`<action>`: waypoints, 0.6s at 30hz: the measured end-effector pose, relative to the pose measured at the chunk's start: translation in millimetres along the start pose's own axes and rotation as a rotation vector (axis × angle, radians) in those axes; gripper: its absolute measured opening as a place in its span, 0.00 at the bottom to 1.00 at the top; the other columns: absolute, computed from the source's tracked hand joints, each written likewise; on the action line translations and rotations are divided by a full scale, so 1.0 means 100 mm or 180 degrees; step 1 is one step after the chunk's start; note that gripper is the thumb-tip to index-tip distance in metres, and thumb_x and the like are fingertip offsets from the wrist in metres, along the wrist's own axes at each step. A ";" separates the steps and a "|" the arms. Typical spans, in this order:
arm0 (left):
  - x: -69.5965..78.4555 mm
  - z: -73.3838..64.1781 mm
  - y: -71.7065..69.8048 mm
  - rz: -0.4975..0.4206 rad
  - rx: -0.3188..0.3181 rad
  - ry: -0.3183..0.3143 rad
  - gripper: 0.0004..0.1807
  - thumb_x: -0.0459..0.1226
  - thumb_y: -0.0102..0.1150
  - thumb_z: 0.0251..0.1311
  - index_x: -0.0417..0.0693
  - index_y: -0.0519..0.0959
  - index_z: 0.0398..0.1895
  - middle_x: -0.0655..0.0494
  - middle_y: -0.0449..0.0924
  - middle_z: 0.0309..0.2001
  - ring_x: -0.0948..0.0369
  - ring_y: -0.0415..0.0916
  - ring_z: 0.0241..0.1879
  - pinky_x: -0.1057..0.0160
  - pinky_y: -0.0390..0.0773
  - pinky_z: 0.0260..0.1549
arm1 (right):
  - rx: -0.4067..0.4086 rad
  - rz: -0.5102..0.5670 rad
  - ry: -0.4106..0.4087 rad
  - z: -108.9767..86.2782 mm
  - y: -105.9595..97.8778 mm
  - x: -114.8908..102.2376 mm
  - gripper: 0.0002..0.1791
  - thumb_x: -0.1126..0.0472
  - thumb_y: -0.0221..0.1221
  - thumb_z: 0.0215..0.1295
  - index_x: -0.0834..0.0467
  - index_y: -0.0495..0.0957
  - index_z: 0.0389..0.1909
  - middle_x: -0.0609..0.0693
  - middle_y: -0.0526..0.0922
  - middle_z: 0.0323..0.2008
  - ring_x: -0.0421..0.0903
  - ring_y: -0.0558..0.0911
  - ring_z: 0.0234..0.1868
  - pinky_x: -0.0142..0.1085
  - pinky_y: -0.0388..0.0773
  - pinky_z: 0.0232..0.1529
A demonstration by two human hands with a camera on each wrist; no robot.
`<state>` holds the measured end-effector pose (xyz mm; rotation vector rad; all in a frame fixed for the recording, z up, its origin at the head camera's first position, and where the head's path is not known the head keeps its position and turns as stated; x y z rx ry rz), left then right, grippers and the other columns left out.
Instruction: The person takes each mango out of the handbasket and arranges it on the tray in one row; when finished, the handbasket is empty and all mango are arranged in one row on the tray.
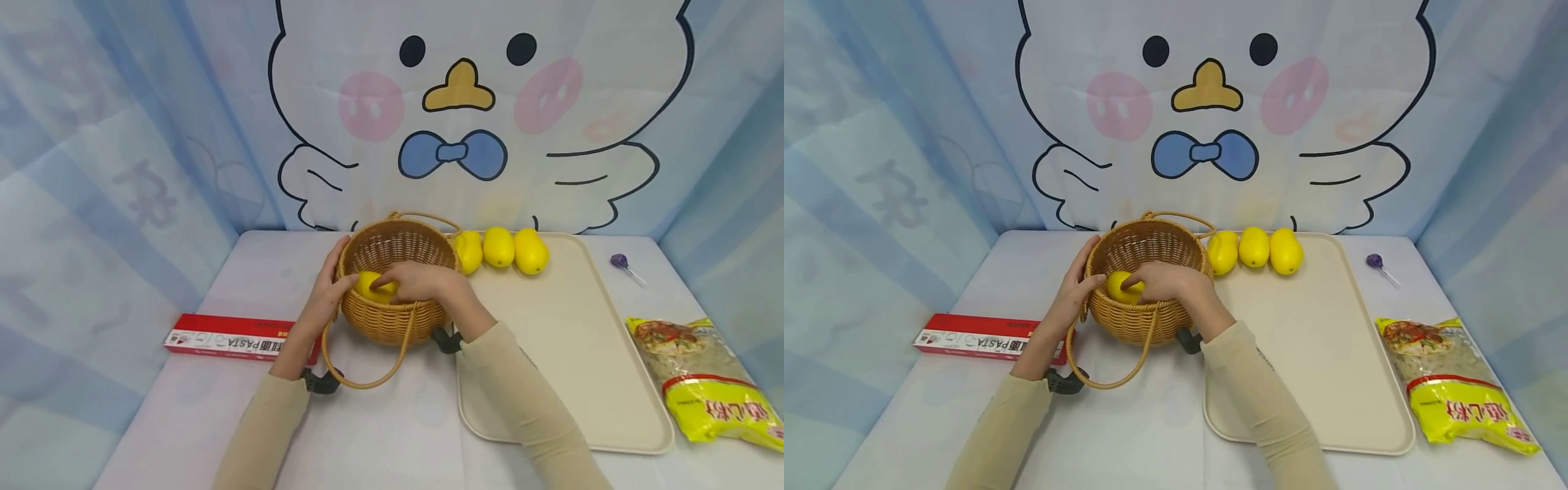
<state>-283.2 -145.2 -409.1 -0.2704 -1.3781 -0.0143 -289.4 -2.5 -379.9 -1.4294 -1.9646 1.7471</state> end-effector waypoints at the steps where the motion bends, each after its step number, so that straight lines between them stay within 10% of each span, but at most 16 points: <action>1: 0.00 0.00 0.00 -0.0002 -0.0005 -0.0015 0.40 0.41 0.50 0.68 0.66 0.46 0.80 0.69 0.44 0.80 0.59 0.44 0.79 0.47 0.50 0.76 | -0.0011 -0.0014 0.0021 0.00 0.00 0.01 0.28 0.63 0.58 0.67 0.46 0.74 0.68 0.51 0.74 0.67 0.50 0.70 0.69 0.47 0.67 0.70; 12: 0.28 -0.09 0.02 0.0012 -0.0071 -0.0066 0.41 0.38 0.49 0.67 0.57 0.45 0.81 0.59 0.43 0.81 0.53 0.43 0.80 0.45 0.50 0.76 | 0.0072 -0.0163 0.0076 0.09 0.00 0.01 0.32 0.61 0.59 0.65 0.45 0.68 0.71 0.52 0.69 0.71 0.51 0.69 0.70 0.48 0.69 0.68; 18: 0.07 -0.03 -0.01 -0.0012 -0.0043 -0.0034 0.41 0.40 0.50 0.68 0.68 0.46 0.80 0.67 0.43 0.80 0.57 0.43 0.79 0.45 0.49 0.76 | 0.0025 -0.0153 0.0027 0.15 0.03 -0.02 0.34 0.62 0.59 0.66 0.42 0.66 0.72 0.52 0.67 0.72 0.51 0.67 0.71 0.48 0.69 0.69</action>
Point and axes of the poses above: each hand's wrist, its own z-axis towards the middle knuckle, its own y-axis out of the palm, x = y × z, the point moved 8 cm from there along z, towards the middle knuckle
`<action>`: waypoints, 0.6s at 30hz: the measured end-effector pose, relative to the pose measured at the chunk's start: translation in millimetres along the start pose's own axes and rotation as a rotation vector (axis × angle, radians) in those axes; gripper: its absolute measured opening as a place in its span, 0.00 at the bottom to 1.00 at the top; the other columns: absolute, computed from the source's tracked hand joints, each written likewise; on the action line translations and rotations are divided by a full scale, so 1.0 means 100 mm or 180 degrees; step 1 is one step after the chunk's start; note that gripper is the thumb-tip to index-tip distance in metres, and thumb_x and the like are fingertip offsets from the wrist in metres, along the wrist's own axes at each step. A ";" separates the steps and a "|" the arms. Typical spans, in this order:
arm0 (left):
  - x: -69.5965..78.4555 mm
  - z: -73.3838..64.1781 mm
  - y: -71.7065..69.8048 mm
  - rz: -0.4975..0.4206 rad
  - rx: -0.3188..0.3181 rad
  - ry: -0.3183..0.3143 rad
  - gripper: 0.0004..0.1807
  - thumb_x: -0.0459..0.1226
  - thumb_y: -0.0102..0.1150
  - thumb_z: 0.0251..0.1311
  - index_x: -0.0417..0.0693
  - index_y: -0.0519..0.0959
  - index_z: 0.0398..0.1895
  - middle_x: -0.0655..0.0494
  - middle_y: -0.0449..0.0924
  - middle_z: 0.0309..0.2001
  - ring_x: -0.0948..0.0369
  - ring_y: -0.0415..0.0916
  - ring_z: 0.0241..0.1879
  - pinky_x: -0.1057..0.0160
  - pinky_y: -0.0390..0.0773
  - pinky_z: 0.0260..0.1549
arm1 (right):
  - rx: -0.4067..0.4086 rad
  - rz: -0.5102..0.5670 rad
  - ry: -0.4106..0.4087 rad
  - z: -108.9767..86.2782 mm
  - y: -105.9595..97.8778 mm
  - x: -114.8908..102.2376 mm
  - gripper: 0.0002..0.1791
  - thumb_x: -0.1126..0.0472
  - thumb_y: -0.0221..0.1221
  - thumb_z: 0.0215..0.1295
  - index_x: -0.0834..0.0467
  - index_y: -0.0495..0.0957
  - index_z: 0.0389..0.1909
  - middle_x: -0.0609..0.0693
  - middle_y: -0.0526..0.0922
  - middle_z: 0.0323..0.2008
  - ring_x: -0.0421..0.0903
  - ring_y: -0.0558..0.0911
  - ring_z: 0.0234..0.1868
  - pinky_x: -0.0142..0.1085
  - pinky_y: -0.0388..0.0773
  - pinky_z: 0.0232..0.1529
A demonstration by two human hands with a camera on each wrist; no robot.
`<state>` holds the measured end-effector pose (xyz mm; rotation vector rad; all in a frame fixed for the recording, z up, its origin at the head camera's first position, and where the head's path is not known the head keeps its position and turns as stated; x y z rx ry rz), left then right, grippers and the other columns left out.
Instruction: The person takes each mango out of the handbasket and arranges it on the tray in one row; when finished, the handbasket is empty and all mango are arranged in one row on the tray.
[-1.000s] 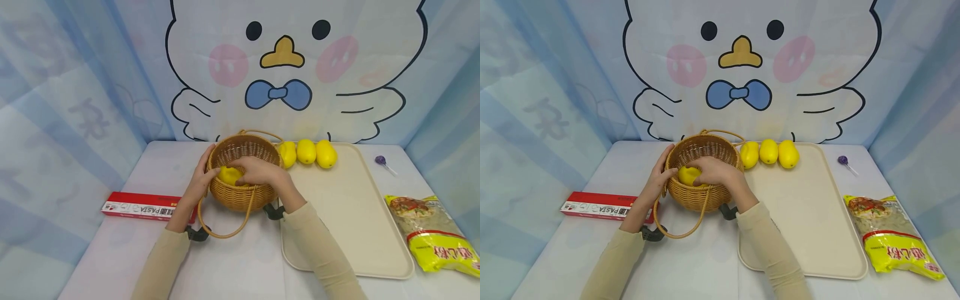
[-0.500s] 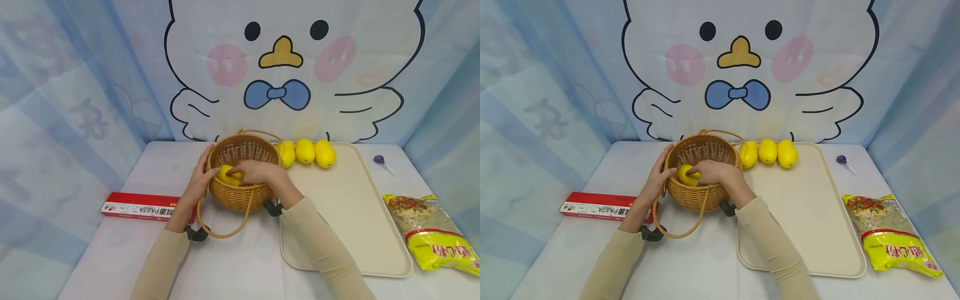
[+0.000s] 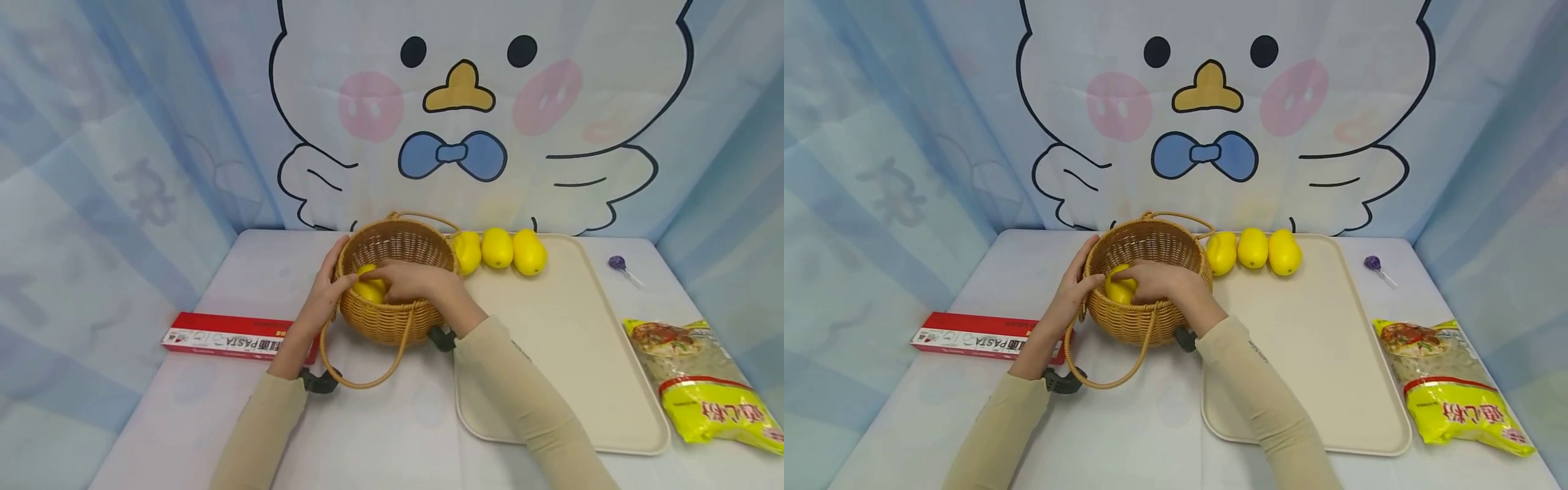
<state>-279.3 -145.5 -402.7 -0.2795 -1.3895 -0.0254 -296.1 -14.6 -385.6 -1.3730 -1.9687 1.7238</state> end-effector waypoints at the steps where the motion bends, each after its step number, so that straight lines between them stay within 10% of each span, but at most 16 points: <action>1: -0.02 0.00 0.00 0.0009 0.0011 0.0023 0.41 0.41 0.50 0.68 0.68 0.46 0.80 0.68 0.43 0.80 0.57 0.43 0.79 0.45 0.49 0.76 | -0.0010 0.0006 -0.0011 0.00 0.01 0.00 0.34 0.62 0.59 0.66 0.42 0.66 0.73 0.52 0.66 0.73 0.51 0.66 0.72 0.49 0.68 0.69; 18: -0.05 0.03 0.00 -0.0023 0.0032 0.0011 0.41 0.40 0.50 0.67 0.70 0.46 0.80 0.69 0.44 0.80 0.58 0.44 0.79 0.45 0.50 0.76 | 0.0182 0.0078 0.0233 0.01 -0.05 0.05 0.31 0.55 0.62 0.66 0.49 0.68 0.69 0.51 0.69 0.71 0.50 0.70 0.69 0.46 0.69 0.69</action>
Point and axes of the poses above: each hand's wrist, its own z-axis towards the middle knuckle, its own y-axis out of the palm, x = y × z, the point moved 8 cm from there along z, towards the middle knuckle
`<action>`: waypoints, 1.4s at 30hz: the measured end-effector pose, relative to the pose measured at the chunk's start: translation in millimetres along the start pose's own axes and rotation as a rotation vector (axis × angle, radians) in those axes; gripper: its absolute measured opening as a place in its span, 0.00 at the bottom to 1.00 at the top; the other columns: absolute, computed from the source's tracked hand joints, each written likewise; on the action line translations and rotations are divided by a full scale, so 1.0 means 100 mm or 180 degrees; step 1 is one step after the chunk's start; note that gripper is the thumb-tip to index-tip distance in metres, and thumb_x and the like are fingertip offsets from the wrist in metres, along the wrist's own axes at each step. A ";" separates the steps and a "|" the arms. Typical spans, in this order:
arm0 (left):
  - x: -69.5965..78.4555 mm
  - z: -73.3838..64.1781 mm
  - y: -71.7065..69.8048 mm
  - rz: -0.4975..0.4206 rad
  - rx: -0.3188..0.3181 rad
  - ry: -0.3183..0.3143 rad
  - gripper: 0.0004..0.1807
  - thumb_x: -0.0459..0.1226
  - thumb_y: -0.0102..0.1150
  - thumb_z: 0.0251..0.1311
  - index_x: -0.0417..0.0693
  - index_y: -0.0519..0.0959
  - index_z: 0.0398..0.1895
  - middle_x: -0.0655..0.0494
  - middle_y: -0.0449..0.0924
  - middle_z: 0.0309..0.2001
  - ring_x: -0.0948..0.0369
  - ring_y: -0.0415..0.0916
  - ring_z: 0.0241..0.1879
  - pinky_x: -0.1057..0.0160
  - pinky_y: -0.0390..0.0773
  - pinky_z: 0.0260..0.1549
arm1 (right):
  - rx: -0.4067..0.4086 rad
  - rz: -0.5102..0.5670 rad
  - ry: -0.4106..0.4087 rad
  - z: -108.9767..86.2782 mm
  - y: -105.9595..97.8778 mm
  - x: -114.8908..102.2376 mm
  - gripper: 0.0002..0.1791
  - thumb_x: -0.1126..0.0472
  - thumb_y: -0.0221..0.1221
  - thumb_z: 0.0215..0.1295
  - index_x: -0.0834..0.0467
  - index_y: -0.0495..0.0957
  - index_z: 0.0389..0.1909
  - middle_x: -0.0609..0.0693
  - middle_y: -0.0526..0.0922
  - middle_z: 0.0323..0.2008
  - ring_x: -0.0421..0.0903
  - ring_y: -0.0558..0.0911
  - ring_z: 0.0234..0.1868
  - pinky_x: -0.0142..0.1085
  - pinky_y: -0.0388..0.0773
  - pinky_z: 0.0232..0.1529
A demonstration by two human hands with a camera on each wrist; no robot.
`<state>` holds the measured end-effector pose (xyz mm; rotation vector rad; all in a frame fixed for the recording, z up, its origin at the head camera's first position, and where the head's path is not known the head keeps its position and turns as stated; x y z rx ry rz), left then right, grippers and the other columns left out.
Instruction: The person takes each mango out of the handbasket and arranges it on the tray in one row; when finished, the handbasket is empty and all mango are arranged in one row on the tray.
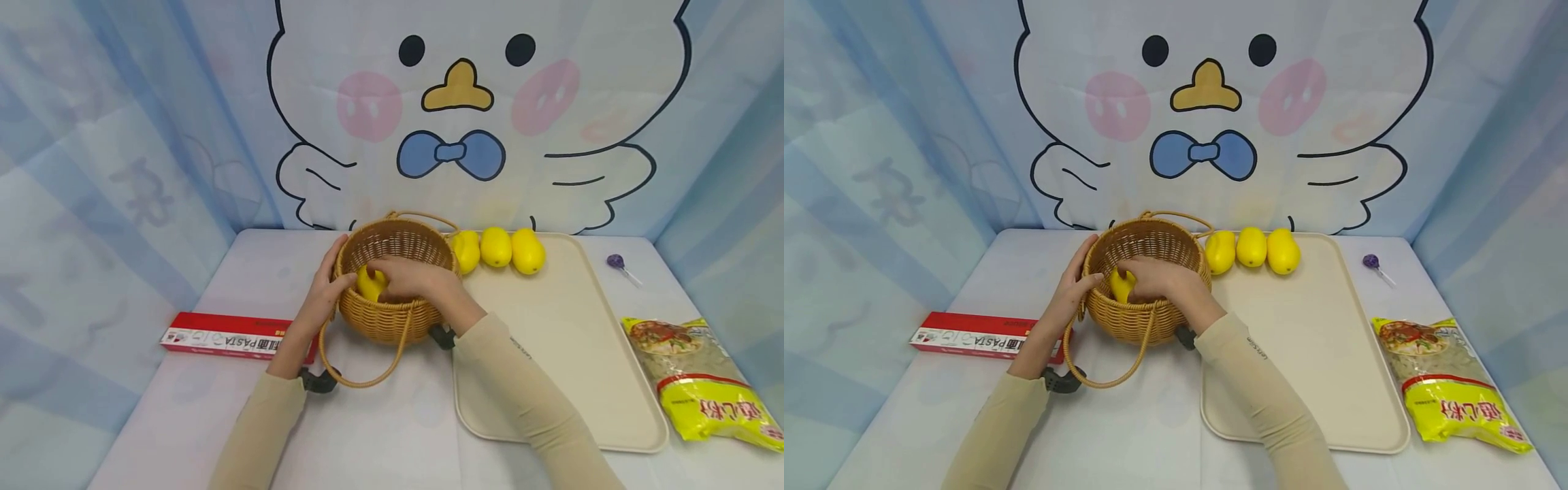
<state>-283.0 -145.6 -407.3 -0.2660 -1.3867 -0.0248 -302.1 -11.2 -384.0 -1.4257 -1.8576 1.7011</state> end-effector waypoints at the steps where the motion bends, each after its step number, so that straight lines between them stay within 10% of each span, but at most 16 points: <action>1: 0.00 -0.01 0.00 -0.0006 0.0000 0.0001 0.40 0.40 0.50 0.68 0.71 0.47 0.79 0.69 0.44 0.80 0.58 0.44 0.79 0.45 0.51 0.76 | 0.0031 0.0008 0.0027 0.00 -0.01 0.01 0.30 0.55 0.62 0.66 0.49 0.68 0.69 0.51 0.71 0.68 0.49 0.72 0.67 0.46 0.70 0.67; 10: -0.02 -0.01 -0.01 0.0002 0.0012 0.0024 0.39 0.43 0.51 0.67 0.75 0.49 0.78 0.72 0.45 0.79 0.58 0.47 0.78 0.45 0.53 0.75 | 0.0145 -0.0043 0.0101 0.03 -0.04 0.06 0.21 0.59 0.62 0.66 0.53 0.71 0.59 0.50 0.79 0.51 0.47 0.76 0.49 0.41 0.76 0.52; 21: -0.01 0.00 -0.01 -0.0018 0.0001 0.0069 0.39 0.44 0.51 0.68 0.72 0.49 0.79 0.70 0.45 0.79 0.58 0.47 0.78 0.46 0.52 0.76 | -0.0158 -0.0136 0.0214 -0.01 0.03 0.08 0.38 0.66 0.56 0.68 0.43 0.58 0.77 0.49 0.66 0.74 0.51 0.64 0.75 0.49 0.62 0.74; 35: 0.21 -0.06 0.00 -0.0043 -0.0040 0.0001 0.41 0.38 0.50 0.67 0.54 0.45 0.81 0.57 0.43 0.81 0.52 0.44 0.79 0.44 0.49 0.76 | -0.0497 -0.0162 0.0066 0.07 0.11 0.05 0.37 0.62 0.57 0.67 0.40 0.59 0.76 0.48 0.70 0.71 0.50 0.69 0.71 0.49 0.64 0.72; 42: 0.03 -0.01 -0.02 -0.0046 0.0008 -0.0013 0.40 0.39 0.51 0.68 0.68 0.48 0.80 0.66 0.44 0.80 0.57 0.45 0.79 0.46 0.50 0.76 | -0.0575 -0.0035 0.0040 0.10 0.14 0.06 0.37 0.61 0.58 0.67 0.42 0.60 0.76 0.48 0.71 0.69 0.49 0.71 0.68 0.48 0.65 0.71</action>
Point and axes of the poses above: each hand's wrist, its own z-axis towards the middle knuckle, its own y-axis out of the palm, x = y × z, the point moved 8 cm from there along z, towards the middle knuckle
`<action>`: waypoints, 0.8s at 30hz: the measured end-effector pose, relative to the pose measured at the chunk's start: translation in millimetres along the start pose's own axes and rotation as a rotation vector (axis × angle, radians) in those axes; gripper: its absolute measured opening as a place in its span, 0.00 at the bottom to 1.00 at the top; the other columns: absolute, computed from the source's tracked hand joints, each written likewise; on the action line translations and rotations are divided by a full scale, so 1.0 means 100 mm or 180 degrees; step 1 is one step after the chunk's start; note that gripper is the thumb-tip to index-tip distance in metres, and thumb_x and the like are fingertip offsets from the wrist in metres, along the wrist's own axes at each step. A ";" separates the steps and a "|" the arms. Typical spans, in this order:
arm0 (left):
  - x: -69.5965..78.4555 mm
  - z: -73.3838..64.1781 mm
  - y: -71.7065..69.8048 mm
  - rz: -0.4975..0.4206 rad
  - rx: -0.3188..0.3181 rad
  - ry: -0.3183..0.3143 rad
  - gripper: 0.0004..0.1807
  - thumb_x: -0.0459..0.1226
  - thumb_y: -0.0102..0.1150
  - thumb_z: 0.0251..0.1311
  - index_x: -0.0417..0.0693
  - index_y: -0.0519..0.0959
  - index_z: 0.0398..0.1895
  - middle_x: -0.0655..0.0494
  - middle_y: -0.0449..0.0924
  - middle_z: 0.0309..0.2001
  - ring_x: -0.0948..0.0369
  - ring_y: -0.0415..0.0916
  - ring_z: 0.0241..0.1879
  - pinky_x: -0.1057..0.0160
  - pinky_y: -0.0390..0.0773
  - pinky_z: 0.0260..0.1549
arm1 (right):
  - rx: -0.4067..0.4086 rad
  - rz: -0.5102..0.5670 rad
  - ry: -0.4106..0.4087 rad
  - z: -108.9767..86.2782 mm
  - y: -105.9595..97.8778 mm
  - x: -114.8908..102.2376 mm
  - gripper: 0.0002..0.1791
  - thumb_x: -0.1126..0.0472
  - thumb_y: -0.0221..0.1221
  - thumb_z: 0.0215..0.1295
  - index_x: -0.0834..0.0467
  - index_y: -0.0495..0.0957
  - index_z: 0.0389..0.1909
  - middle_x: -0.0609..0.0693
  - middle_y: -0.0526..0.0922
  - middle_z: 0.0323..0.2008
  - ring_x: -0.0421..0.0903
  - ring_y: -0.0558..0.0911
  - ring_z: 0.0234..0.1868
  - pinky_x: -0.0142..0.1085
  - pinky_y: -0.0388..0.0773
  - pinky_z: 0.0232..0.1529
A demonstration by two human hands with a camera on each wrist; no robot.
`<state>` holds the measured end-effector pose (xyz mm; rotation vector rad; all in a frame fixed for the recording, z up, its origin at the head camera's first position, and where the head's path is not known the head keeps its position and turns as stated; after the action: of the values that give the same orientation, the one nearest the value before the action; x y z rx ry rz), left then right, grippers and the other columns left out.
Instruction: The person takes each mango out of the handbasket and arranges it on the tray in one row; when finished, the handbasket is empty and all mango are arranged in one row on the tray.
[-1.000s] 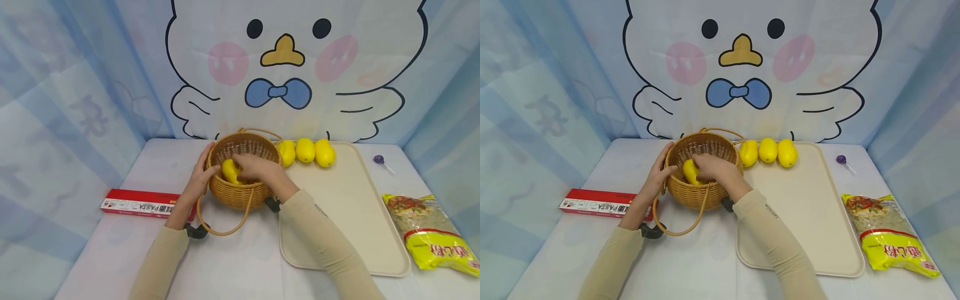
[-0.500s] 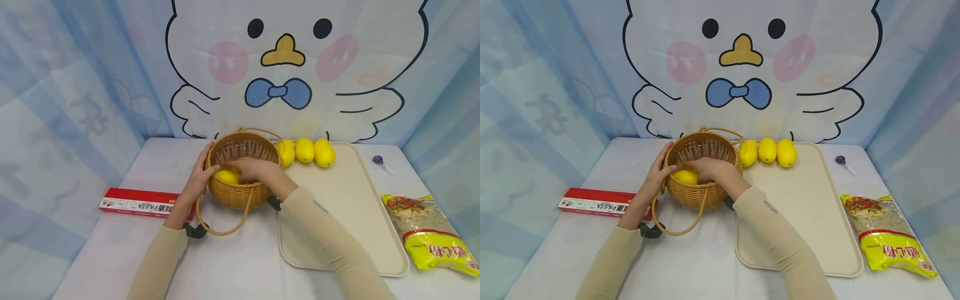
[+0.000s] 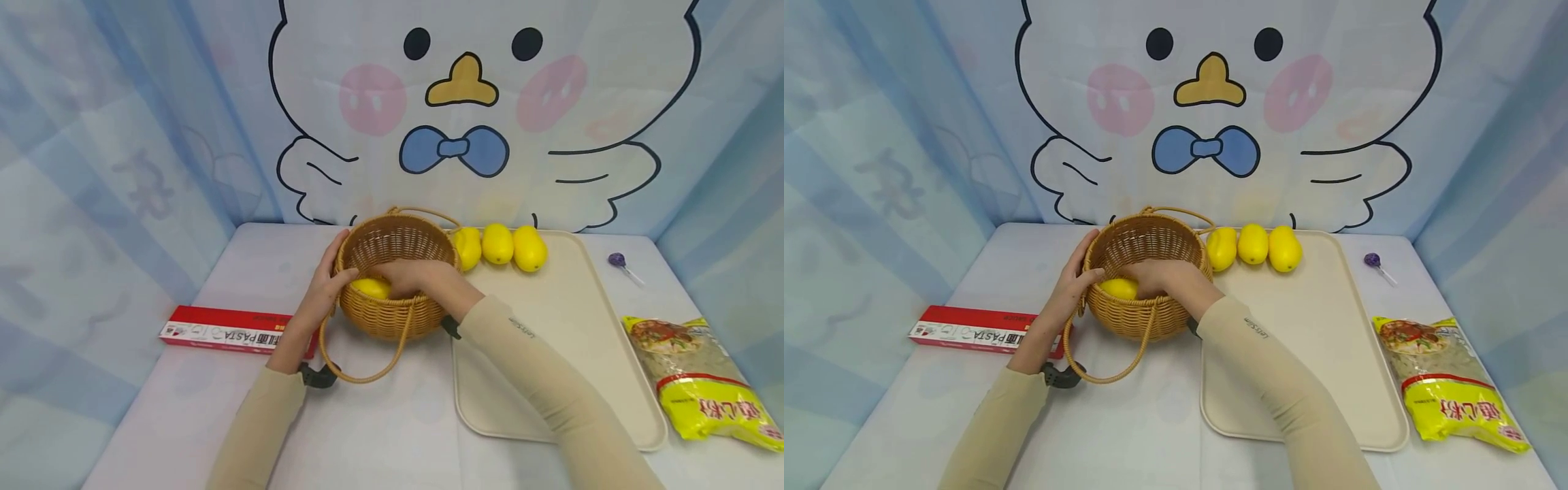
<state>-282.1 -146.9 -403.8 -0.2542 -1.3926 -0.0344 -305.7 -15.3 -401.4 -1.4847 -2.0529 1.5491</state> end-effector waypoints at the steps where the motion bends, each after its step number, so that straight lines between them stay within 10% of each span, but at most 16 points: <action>1: -0.02 0.00 0.00 0.0003 0.0009 0.0010 0.40 0.39 0.51 0.68 0.70 0.48 0.79 0.68 0.45 0.80 0.58 0.46 0.78 0.46 0.50 0.76 | 0.0014 -0.0003 -0.0008 0.00 0.00 -0.01 0.37 0.62 0.58 0.66 0.42 0.60 0.75 0.49 0.72 0.69 0.49 0.71 0.67 0.48 0.66 0.71; 13: -0.02 0.01 0.01 0.0011 -0.0005 0.0066 0.39 0.40 0.50 0.69 0.73 0.49 0.78 0.71 0.46 0.79 0.59 0.46 0.78 0.46 0.50 0.76 | 0.0271 -0.0186 -0.0118 0.01 -0.07 -0.04 0.38 0.63 0.61 0.62 0.41 0.64 0.74 0.47 0.74 0.68 0.48 0.74 0.65 0.48 0.69 0.68; 24: 0.25 -0.09 0.05 -0.0013 -0.0083 -0.0029 0.41 0.34 0.48 0.67 0.54 0.45 0.81 0.59 0.44 0.81 0.54 0.43 0.80 0.46 0.47 0.77 | 0.0618 -0.0116 -0.0169 -0.02 -0.18 -0.07 0.40 0.55 0.66 0.60 0.44 0.64 0.74 0.49 0.74 0.67 0.50 0.76 0.62 0.47 0.73 0.64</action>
<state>-267.8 -141.0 -381.6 -0.2735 -1.4024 -0.0547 -311.7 -19.3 -383.3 -1.3431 -1.8827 1.7350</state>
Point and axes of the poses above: each hand's wrist, its own z-axis towards the middle knuckle, its own y-axis out of the palm, x = y × z, the point moved 8 cm from there along z, towards the middle knuckle
